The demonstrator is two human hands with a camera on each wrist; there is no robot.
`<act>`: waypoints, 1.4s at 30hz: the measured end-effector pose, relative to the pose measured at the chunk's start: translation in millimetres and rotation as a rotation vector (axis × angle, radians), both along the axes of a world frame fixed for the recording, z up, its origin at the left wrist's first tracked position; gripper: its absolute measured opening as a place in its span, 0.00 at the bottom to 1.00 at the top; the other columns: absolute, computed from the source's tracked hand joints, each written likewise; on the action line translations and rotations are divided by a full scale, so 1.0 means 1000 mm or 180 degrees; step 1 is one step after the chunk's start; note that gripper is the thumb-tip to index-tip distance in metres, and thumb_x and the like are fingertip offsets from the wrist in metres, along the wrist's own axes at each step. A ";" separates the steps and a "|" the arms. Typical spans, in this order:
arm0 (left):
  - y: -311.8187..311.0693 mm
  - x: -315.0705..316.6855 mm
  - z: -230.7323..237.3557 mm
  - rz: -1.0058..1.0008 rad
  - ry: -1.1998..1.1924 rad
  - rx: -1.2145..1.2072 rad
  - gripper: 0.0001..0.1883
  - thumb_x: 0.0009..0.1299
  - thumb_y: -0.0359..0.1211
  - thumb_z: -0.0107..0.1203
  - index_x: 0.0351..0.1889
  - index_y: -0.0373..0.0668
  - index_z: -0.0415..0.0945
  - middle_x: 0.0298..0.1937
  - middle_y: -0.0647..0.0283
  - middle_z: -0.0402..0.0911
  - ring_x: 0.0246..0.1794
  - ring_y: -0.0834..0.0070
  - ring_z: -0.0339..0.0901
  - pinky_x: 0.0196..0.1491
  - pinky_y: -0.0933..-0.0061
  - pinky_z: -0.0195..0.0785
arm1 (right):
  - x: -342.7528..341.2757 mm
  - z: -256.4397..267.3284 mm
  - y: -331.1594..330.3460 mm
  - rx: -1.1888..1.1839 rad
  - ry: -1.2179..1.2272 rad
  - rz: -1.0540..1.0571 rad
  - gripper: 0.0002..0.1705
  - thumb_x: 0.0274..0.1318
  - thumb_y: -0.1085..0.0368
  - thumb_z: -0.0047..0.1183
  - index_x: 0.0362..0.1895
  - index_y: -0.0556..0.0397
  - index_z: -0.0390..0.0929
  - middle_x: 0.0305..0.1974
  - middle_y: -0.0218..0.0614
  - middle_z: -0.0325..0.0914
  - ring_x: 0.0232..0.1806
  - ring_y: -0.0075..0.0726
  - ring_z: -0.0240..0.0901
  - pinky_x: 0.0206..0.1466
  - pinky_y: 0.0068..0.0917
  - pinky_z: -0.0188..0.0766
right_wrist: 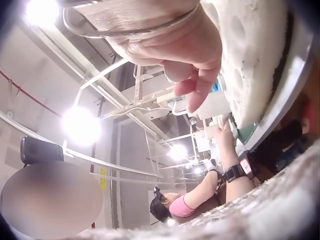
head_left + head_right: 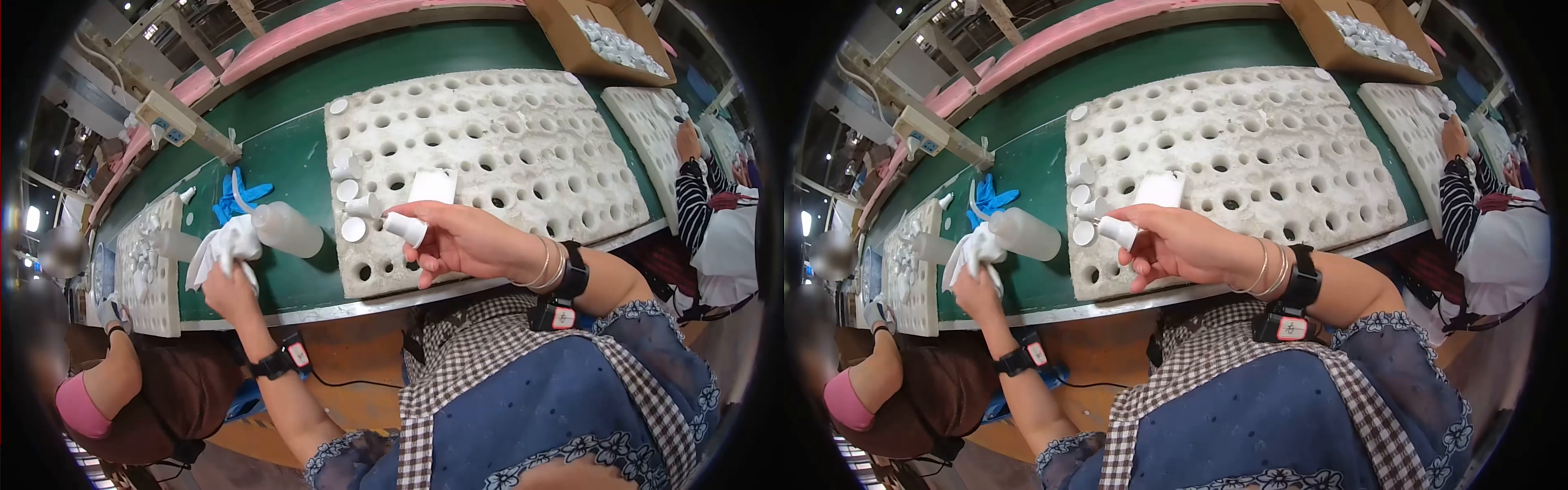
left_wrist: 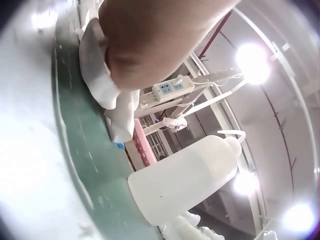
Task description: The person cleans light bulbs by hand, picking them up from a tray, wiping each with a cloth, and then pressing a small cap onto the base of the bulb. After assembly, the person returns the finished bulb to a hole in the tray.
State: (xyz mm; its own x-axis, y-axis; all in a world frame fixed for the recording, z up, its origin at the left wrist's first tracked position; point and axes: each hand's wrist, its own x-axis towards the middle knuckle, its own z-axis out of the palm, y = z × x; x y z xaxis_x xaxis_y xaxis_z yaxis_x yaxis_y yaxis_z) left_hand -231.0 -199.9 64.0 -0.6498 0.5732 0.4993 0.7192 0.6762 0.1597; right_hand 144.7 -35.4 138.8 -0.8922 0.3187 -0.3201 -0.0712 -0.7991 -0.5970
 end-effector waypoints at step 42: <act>-0.002 0.091 0.055 -0.0665 -0.0858 0.1992 0.16 0.73 0.31 0.53 0.56 0.35 0.75 0.57 0.55 0.76 0.55 0.66 0.74 0.54 0.68 0.67 | -0.001 0.004 -0.008 -0.0161 0.0229 0.0570 0.21 0.73 0.56 0.32 0.63 0.49 0.65 0.28 0.34 0.70 0.16 0.18 0.52 0.20 0.20 0.57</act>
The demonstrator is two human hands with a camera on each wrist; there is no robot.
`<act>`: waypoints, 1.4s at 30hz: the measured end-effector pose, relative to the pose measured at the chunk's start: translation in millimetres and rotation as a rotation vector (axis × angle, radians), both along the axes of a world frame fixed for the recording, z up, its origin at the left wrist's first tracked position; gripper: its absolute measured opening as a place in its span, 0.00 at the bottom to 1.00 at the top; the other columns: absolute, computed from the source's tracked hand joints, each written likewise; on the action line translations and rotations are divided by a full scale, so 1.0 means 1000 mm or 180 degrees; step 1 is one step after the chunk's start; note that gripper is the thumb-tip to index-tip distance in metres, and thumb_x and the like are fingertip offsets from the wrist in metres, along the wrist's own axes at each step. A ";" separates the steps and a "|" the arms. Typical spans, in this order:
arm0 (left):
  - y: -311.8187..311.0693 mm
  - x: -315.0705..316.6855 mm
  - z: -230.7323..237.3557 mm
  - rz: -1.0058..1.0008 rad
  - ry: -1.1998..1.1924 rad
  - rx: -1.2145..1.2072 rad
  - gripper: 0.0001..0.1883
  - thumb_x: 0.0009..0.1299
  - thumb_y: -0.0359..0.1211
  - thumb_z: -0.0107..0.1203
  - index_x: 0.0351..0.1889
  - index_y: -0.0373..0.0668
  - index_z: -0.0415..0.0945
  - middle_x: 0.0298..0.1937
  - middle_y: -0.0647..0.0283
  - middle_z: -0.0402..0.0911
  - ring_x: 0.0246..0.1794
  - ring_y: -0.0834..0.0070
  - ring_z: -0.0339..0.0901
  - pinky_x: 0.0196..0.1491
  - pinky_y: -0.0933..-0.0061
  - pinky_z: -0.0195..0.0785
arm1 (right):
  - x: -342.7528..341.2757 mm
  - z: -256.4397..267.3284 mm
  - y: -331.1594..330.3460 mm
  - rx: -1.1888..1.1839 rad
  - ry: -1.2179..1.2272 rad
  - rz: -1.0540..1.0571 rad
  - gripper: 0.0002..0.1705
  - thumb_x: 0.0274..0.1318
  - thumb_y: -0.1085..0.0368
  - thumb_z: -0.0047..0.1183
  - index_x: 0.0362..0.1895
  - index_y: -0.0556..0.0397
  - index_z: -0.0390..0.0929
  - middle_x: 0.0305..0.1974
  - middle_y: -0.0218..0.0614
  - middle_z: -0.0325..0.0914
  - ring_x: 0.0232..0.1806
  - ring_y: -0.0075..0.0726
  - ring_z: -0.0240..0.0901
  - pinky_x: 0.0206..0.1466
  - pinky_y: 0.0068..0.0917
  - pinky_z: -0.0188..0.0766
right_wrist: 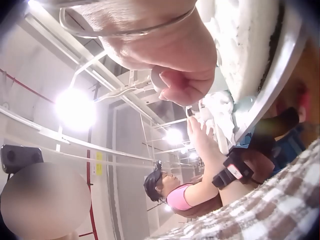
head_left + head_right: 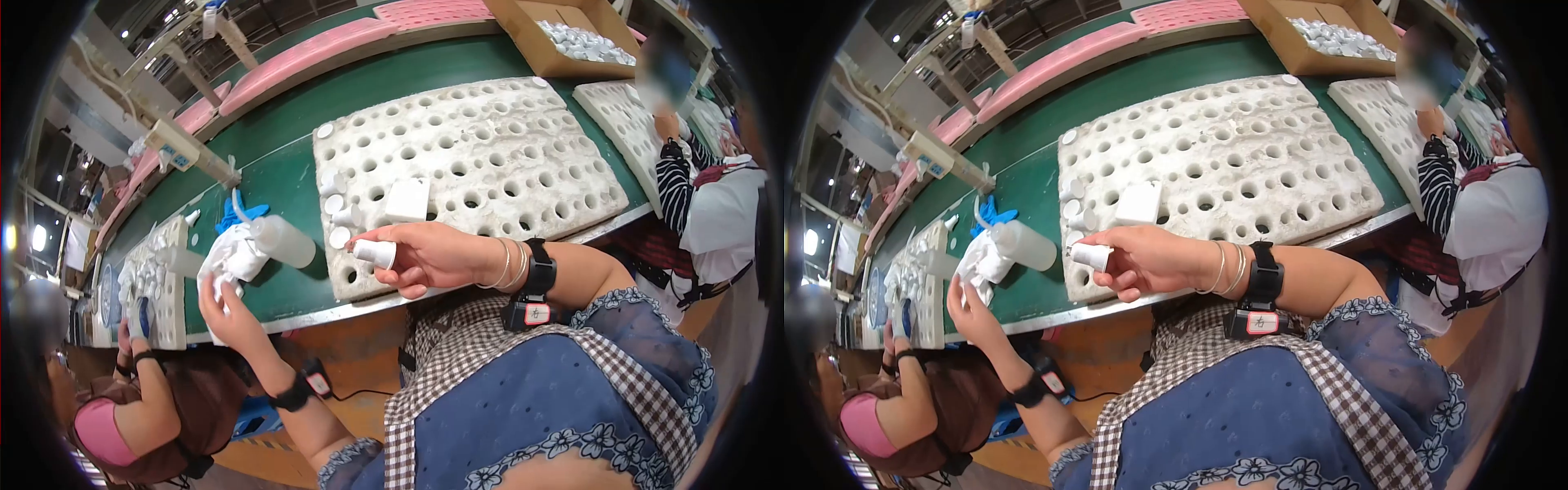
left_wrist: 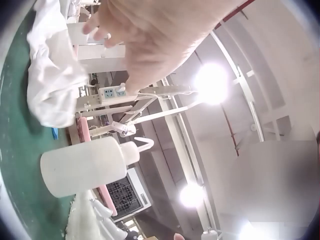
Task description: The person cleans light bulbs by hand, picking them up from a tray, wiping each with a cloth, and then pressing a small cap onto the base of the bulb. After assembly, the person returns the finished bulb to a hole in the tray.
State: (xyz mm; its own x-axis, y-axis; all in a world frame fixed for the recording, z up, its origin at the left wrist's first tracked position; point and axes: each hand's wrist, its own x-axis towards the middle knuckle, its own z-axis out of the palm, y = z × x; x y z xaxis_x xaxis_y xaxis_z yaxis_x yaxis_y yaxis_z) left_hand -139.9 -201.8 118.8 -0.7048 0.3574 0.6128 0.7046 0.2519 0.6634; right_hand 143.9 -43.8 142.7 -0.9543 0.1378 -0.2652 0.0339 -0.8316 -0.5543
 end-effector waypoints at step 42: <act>0.104 0.186 -0.001 -0.2509 0.0724 -0.1477 0.28 0.56 0.33 0.67 0.57 0.43 0.75 0.65 0.44 0.65 0.65 0.45 0.61 0.65 0.49 0.57 | -0.094 0.011 0.167 0.6484 -0.1392 0.0116 0.25 0.58 0.58 0.50 0.58 0.55 0.72 0.45 0.51 0.79 0.48 0.54 0.76 0.54 0.40 0.72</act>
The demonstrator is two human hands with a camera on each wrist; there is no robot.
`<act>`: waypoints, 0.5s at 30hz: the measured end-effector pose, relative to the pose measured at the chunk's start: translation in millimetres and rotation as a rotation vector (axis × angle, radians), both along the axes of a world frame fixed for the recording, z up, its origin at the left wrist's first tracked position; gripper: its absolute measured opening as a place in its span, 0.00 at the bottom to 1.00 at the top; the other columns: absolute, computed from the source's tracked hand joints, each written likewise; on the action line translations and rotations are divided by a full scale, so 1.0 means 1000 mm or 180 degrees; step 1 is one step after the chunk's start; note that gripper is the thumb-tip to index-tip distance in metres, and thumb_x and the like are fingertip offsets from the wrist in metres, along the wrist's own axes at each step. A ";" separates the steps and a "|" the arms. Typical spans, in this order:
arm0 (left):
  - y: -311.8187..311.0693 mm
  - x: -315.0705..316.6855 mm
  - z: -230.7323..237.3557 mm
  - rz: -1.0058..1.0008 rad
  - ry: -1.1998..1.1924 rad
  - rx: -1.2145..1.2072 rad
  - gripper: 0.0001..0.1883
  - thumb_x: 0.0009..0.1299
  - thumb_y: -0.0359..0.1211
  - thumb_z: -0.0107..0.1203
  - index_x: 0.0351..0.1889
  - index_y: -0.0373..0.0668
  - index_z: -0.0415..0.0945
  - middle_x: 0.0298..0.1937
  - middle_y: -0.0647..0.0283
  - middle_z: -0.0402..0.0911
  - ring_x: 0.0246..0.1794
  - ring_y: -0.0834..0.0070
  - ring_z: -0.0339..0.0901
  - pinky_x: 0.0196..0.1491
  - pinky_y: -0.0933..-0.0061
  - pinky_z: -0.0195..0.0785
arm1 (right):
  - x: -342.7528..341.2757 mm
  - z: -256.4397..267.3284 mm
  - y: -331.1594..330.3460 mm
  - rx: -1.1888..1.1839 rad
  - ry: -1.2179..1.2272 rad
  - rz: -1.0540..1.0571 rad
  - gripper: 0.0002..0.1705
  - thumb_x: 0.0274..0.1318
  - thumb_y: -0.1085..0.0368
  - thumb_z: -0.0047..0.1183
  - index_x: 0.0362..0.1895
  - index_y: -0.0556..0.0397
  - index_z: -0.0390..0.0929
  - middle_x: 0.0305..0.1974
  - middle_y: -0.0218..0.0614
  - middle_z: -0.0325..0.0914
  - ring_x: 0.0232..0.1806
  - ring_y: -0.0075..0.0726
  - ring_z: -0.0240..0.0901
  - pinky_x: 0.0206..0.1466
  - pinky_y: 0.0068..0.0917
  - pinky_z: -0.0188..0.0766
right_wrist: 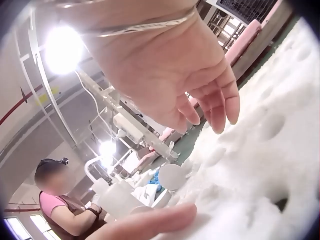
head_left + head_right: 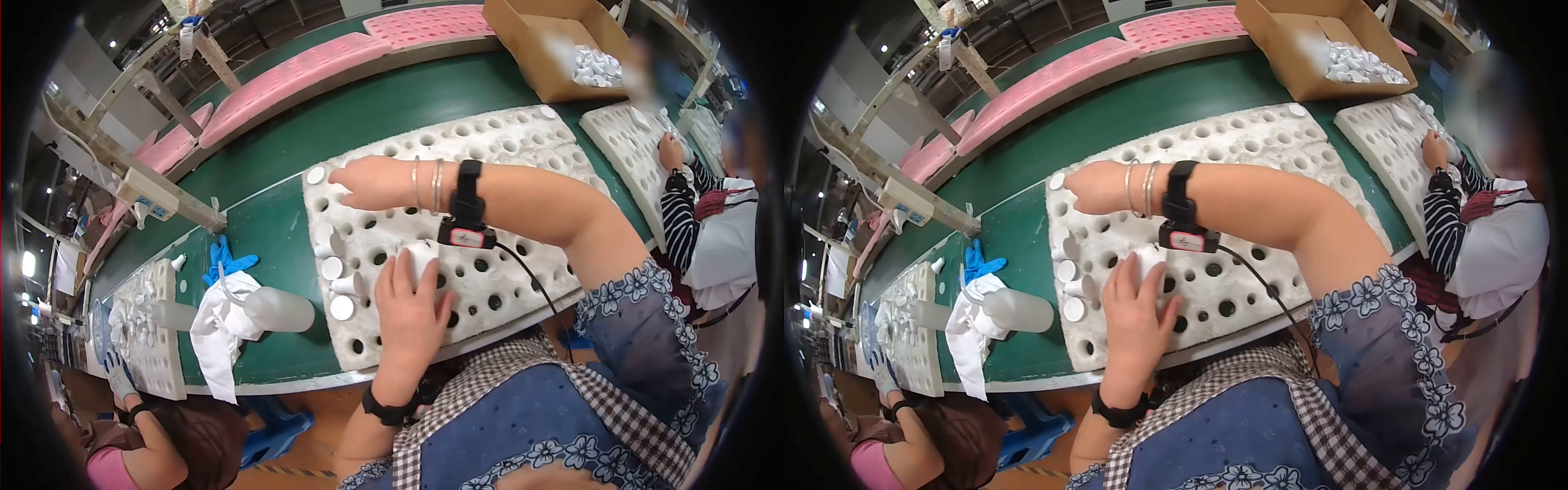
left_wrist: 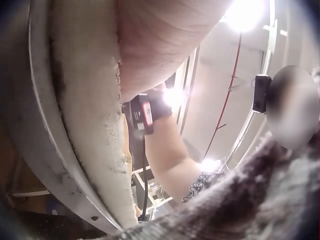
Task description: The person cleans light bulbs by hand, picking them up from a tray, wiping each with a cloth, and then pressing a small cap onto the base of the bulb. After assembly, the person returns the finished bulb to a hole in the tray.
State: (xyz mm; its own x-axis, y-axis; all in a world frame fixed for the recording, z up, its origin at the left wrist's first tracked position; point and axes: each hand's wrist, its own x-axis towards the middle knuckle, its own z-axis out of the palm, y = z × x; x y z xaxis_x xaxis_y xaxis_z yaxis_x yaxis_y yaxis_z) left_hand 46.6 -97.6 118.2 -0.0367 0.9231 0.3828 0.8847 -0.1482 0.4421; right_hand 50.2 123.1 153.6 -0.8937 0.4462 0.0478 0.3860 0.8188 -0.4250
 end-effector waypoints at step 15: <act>0.000 -0.003 0.018 -0.0599 0.0144 0.0062 0.20 0.63 0.31 0.60 0.53 0.37 0.73 0.59 0.40 0.67 0.59 0.42 0.63 0.60 0.45 0.58 | -0.088 -0.063 0.045 0.0939 0.0089 -0.0471 0.11 0.42 0.61 0.56 0.30 0.51 0.85 0.27 0.44 0.83 0.34 0.51 0.81 0.39 0.40 0.78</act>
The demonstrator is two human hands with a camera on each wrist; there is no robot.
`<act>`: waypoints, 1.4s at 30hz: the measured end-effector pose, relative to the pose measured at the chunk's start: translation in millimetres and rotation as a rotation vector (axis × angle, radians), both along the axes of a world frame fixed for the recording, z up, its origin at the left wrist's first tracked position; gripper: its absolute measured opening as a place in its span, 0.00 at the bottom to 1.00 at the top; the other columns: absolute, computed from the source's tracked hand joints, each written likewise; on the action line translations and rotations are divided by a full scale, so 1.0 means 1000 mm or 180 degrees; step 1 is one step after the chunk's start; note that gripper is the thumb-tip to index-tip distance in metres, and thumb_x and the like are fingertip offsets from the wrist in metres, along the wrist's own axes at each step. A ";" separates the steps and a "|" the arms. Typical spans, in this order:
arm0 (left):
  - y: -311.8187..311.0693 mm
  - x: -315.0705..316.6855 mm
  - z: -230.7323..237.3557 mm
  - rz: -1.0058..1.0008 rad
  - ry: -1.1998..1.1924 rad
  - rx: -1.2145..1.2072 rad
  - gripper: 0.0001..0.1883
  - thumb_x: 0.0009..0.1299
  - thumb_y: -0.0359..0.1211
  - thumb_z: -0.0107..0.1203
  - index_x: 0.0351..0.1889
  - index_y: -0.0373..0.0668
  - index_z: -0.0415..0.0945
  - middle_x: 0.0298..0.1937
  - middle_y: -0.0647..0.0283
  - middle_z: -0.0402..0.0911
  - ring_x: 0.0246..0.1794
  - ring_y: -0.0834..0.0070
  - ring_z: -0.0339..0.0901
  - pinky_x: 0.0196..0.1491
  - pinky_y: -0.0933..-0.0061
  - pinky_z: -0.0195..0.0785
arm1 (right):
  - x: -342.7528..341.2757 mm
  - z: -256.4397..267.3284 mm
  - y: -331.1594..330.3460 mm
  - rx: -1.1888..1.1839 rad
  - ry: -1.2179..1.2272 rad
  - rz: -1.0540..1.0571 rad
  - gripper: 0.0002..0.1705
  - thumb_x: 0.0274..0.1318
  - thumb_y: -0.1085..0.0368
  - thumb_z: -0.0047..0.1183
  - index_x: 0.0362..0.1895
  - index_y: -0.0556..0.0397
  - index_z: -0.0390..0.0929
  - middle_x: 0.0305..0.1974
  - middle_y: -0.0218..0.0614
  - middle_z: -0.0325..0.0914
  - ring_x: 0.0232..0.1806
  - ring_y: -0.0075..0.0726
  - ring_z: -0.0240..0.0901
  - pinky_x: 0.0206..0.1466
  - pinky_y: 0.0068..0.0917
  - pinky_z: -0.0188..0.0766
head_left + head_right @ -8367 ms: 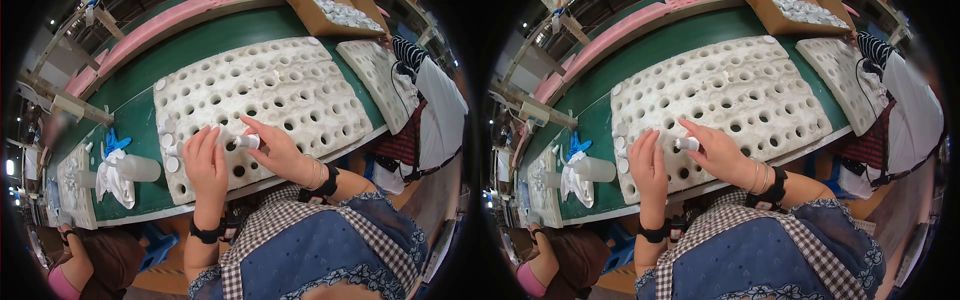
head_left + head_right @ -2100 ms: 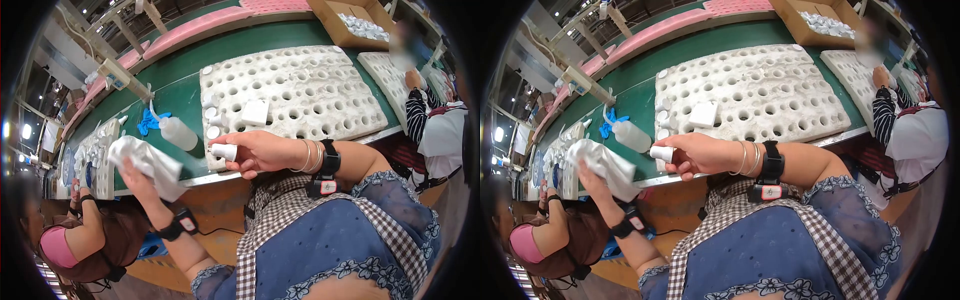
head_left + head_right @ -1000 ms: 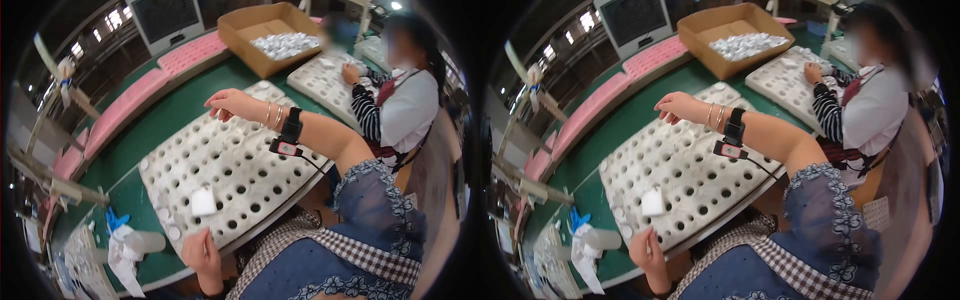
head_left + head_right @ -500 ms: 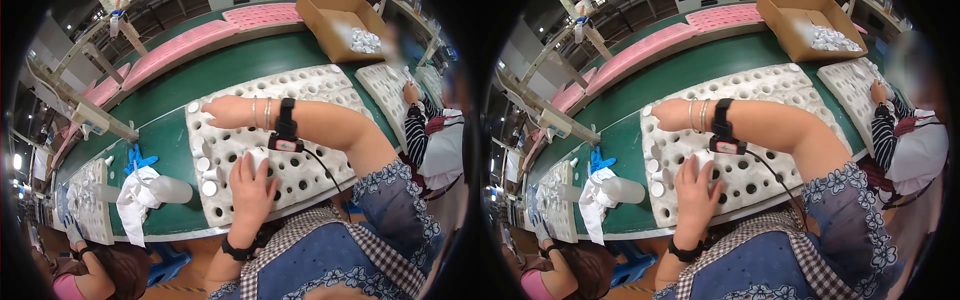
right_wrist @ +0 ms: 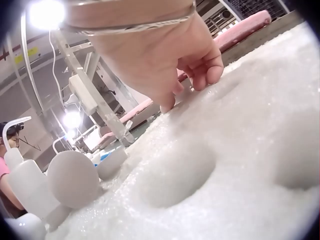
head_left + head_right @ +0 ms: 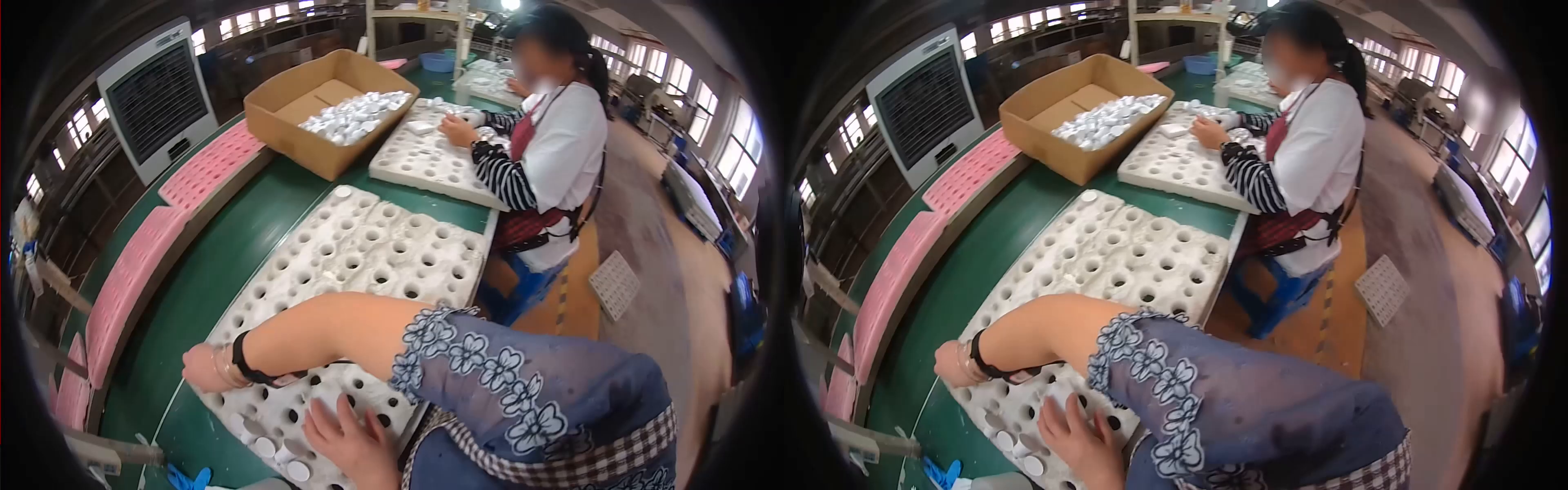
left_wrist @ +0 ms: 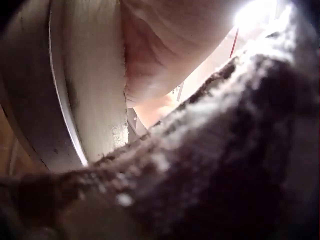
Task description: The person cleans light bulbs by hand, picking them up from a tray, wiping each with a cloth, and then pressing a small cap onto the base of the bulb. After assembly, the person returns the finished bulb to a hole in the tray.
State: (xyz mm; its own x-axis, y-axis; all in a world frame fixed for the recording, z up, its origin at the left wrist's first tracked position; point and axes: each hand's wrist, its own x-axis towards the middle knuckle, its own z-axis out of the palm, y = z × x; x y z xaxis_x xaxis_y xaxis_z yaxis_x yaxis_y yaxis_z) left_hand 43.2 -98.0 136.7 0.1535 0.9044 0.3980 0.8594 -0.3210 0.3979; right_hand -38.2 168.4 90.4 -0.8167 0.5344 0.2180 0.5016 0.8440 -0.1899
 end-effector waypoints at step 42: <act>0.023 0.041 -0.013 0.0243 -0.0648 0.0231 0.15 0.67 0.30 0.56 0.52 0.41 0.79 0.56 0.56 0.77 0.55 0.55 0.71 0.58 0.59 0.64 | 0.296 0.016 -0.188 -0.2876 0.2448 -0.0520 0.11 0.48 0.71 0.62 0.39 0.55 0.82 0.27 0.38 0.80 0.26 0.28 0.74 0.31 0.27 0.70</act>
